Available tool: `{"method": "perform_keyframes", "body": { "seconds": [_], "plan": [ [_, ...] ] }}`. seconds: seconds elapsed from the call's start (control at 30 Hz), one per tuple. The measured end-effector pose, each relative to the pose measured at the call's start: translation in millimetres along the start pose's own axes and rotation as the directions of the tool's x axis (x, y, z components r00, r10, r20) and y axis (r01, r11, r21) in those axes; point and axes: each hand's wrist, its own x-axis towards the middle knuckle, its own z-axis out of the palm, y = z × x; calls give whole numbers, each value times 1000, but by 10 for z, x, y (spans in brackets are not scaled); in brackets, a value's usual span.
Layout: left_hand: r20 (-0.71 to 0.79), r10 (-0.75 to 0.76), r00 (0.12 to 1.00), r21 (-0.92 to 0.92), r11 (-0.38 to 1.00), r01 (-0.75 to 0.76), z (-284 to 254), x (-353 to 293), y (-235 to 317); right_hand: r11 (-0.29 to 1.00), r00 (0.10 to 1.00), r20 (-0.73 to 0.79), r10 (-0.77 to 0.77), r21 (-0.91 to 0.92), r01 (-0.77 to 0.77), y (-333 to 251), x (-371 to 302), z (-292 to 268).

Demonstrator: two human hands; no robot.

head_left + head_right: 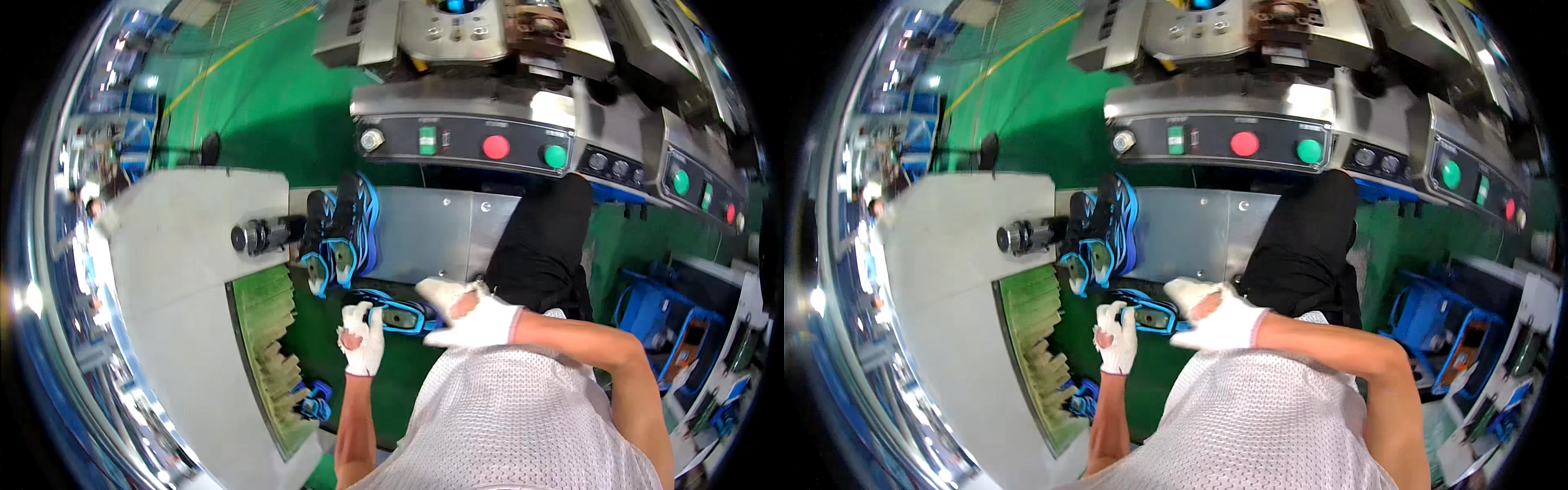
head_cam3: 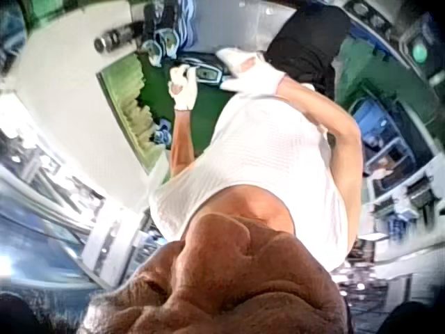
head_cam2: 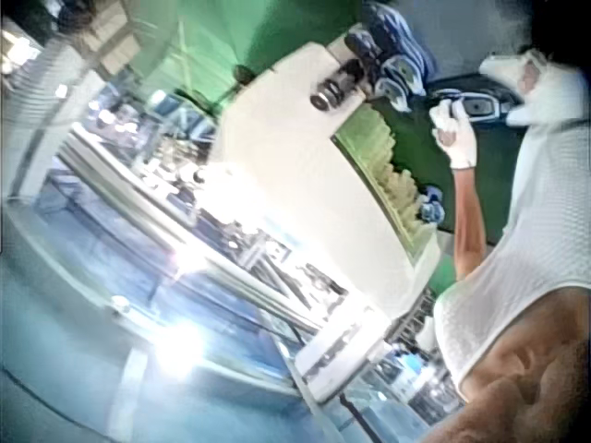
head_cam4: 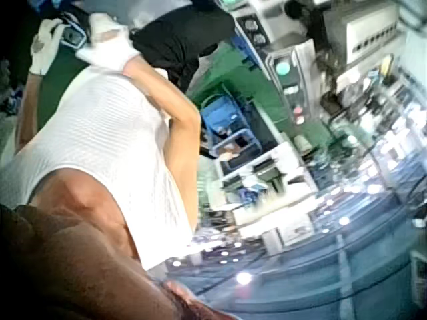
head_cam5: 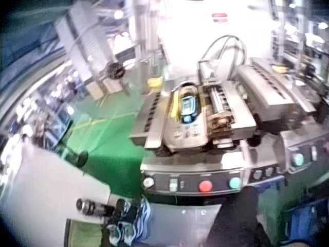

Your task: The person places a shoe onto a shaping machine, presses a button to activate the machine, and then removes the shoe and places it onto a conveyor belt.

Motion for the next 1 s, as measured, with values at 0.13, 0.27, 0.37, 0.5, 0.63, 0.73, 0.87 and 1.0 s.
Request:
{"method": "perform_keyframes", "body": {
  "seconds": [0.13, 0.27, 0.37, 0.5, 0.63, 0.73, 0.87, 1.0],
  "plan": [
    [-48, 409, 911, 15, 913, -409, -205, 195, 767, 945, 998, -7, -57, -324, 52, -242, 258, 148],
    [28, 353, 935, -213, 916, -339, -326, 482, 1375, 991, 1000, -27, 7, -133, -11, -80, 116, -340],
    [68, 520, 852, -180, 846, -502, -323, 663, 1775, 993, 995, -11, 102, -61, -103, -39, 26, -695],
    [319, 665, 675, -151, 739, -657, -465, 937, 2493, 961, 955, -199, 220, 212, -177, 279, -287, -897],
    [-19, 866, 499, 15, 499, -866, -832, 1536, 3103, 696, 728, -96, 679, 401, -596, 334, -940, -1099],
    [-179, 800, 573, 19, 585, -811, -909, 2451, 3442, 390, 838, -235, 492, 920, 29, 416, -1404, -1038],
    [-170, 708, 685, 169, 706, -688, -770, 3695, 3907, 160, 757, -454, 469, 887, 433, 428, -1706, -1063],
    [-153, 533, 832, 194, 842, -504, -191, 4512, 4390, 152, 618, -529, 581, 817, 557, 441, -1923, -973]
  ]
}}
